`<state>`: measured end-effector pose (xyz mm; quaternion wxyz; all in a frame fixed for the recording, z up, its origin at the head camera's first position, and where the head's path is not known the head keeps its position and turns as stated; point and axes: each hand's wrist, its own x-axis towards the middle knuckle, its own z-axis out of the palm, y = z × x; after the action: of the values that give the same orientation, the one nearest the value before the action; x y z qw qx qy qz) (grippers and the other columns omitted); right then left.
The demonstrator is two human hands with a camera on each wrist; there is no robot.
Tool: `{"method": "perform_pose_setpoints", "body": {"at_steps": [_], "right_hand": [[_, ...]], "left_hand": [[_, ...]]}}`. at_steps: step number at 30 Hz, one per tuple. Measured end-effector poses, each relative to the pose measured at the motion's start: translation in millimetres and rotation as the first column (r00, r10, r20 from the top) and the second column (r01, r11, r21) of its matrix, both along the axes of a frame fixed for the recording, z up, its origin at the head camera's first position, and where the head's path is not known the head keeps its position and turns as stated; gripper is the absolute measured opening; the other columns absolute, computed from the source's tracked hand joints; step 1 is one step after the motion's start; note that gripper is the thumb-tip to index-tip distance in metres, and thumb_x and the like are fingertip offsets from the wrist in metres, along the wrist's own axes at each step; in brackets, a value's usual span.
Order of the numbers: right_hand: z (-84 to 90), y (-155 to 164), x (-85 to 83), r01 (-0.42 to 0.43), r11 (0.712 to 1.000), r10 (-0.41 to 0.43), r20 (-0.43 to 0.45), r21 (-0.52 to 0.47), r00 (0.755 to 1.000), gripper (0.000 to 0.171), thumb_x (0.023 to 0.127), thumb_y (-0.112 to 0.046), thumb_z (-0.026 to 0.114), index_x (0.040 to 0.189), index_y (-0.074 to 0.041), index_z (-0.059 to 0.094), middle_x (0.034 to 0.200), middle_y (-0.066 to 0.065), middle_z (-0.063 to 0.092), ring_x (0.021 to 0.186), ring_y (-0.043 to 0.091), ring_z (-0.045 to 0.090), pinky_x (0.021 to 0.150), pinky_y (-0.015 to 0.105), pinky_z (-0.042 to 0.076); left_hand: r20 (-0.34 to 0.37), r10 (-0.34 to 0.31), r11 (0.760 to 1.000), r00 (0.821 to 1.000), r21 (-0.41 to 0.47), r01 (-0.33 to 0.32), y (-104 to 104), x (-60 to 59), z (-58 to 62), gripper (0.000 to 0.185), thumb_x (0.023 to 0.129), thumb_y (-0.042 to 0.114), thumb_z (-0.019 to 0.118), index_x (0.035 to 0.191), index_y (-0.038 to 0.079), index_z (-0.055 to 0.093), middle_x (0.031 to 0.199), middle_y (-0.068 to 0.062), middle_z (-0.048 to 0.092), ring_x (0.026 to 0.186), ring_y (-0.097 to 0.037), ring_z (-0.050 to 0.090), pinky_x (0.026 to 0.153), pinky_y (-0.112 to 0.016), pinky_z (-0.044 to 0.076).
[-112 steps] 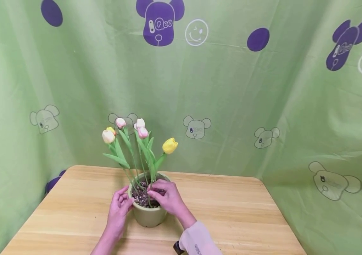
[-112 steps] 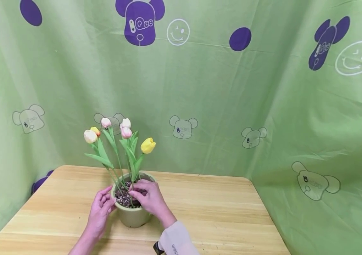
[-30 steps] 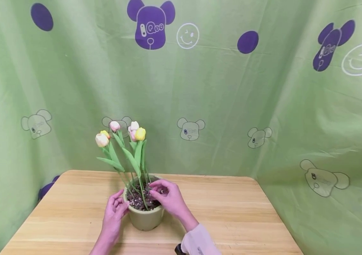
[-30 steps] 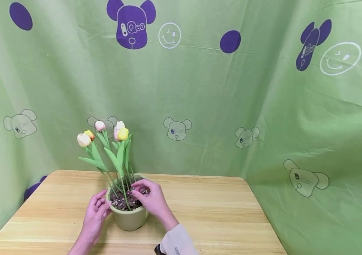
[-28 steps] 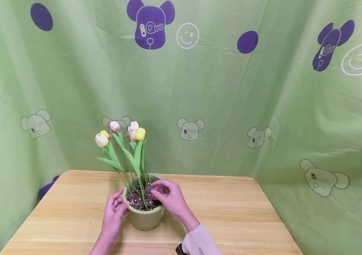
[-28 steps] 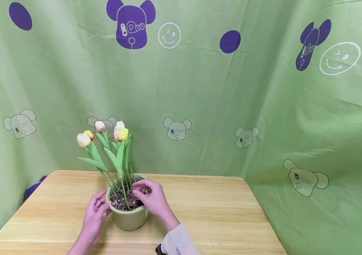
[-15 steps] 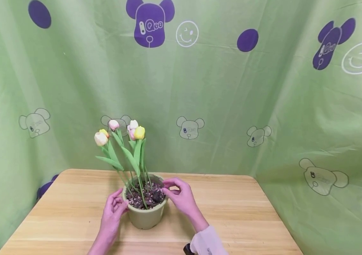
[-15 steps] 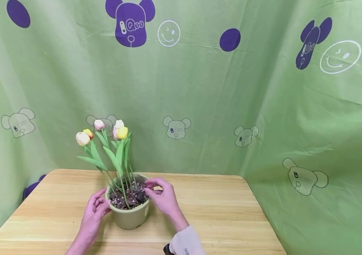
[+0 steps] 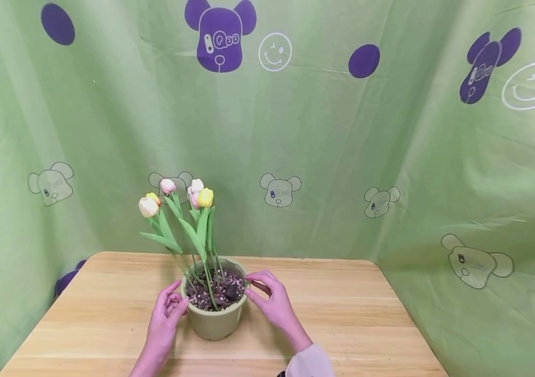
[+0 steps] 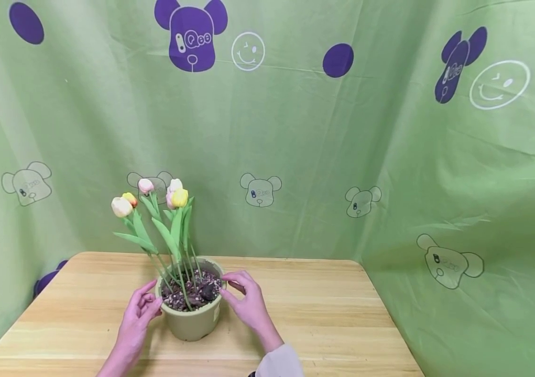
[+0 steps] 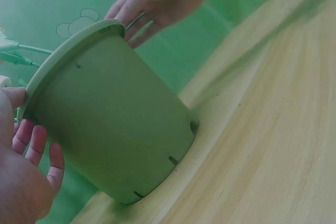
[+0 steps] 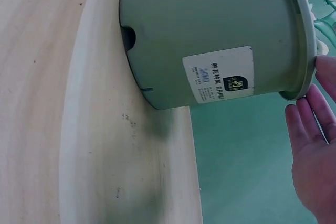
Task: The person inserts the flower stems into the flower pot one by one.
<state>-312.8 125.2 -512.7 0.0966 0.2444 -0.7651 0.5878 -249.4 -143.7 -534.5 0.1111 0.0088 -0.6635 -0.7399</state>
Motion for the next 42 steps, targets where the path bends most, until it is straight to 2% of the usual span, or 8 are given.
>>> {"method": "perform_pose_setpoints", "body": {"at_steps": [13,19,24,28,33,35,39,42], "right_hand": [[-1.0,-0.1,1.1,0.009,1.0,-0.009,-0.016,0.01,1.0,0.034,0.09,-0.007,0.078,0.123,-0.004,0.071,0.126,0.011,0.067,0.122,0.029,0.063,0.112,0.036,0.051],[2.8,6.5,3.4,0.05,0.994,-0.049,-0.012,0.094,0.999,0.037,0.09,-0.011,0.078,0.126,-0.011,0.07,0.127,0.006,0.067,0.124,0.028,0.063,0.113,0.042,0.05],[3.4,28.6,4.5,0.088,0.975,-0.088,-0.012,0.203,0.996,0.043,0.092,-0.015,0.077,0.134,-0.017,0.067,0.132,0.001,0.067,0.127,0.025,0.061,0.116,0.048,0.047],[0.7,61.1,2.8,0.103,0.944,-0.107,-0.005,0.312,0.994,0.052,0.094,-0.019,0.075,0.144,-0.021,0.06,0.14,0.0,0.063,0.133,0.026,0.057,0.119,0.054,0.042],[-0.7,111.2,0.9,0.137,0.86,-0.156,-0.001,0.491,0.988,0.063,0.098,-0.029,0.071,0.156,-0.027,0.046,0.155,0.004,0.051,0.144,0.033,0.048,0.122,0.06,0.035],[0.4,132.2,-0.2,0.151,0.811,-0.172,-0.016,0.565,0.985,0.066,0.1,-0.034,0.067,0.159,-0.025,0.04,0.161,0.007,0.045,0.147,0.037,0.043,0.123,0.063,0.032],[5.8,173.7,-2.6,0.208,0.714,-0.193,-0.097,0.669,0.976,0.07,0.102,-0.043,0.061,0.161,-0.016,0.036,0.165,0.012,0.037,0.149,0.044,0.037,0.122,0.068,0.028],[14.7,201.0,-3.3,0.286,0.632,-0.216,-0.191,0.72,0.958,0.07,0.103,-0.045,0.059,0.16,-0.013,0.037,0.165,0.015,0.036,0.148,0.047,0.035,0.122,0.07,0.024]], "left_hand": [[-0.009,-0.008,1.0,1.0,-0.009,0.008,-0.3,1.4,1.9,0.058,0.103,0.011,0.061,0.155,0.003,0.037,0.114,-0.004,0.052,0.098,-0.005,0.06,0.091,-0.017,0.057],[-0.007,-0.021,0.985,1.0,-0.17,0.019,-9.8,-1.2,3.6,0.057,0.103,0.019,0.063,0.153,0.005,0.041,0.116,-0.007,0.053,0.096,-0.006,0.057,0.091,-0.017,0.054],[-0.079,-0.061,0.931,0.995,-0.365,0.028,-31.4,-4.7,4.6,0.054,0.103,0.019,0.062,0.152,0.005,0.044,0.126,-0.015,0.059,0.1,-0.006,0.058,0.091,-0.019,0.054],[-0.173,-0.086,0.807,0.981,-0.59,-0.033,-60.4,-6.2,4.5,0.055,0.103,0.018,0.062,0.153,0.005,0.044,0.135,-0.017,0.062,0.108,-0.015,0.063,0.094,-0.033,0.057],[-0.237,-0.09,0.582,0.967,-0.801,-0.142,-107.0,-7.3,7.3,0.062,0.101,0.024,0.066,0.156,0.007,0.042,0.146,-0.023,0.056,0.122,-0.045,0.058,0.101,-0.074,0.046],[-0.242,-0.091,0.498,0.966,-0.851,-0.167,-127.1,-7.7,11.1,0.066,0.1,0.029,0.067,0.157,0.009,0.042,0.149,-0.025,0.052,0.128,-0.052,0.052,0.102,-0.081,0.037],[-0.281,-0.105,0.305,0.954,-0.922,-0.238,-166.0,-10.4,20.9,0.072,0.1,0.041,0.066,0.161,0.017,0.036,0.154,-0.025,0.048,0.135,-0.054,0.044,0.117,-0.078,0.019],[-0.343,-0.133,0.137,0.93,-0.936,-0.325,-191.2,-12.2,30.0,0.075,0.1,0.046,0.062,0.164,0.022,0.031,0.158,-0.021,0.045,0.147,-0.047,0.034,0.13,-0.059,-0.004]]}}
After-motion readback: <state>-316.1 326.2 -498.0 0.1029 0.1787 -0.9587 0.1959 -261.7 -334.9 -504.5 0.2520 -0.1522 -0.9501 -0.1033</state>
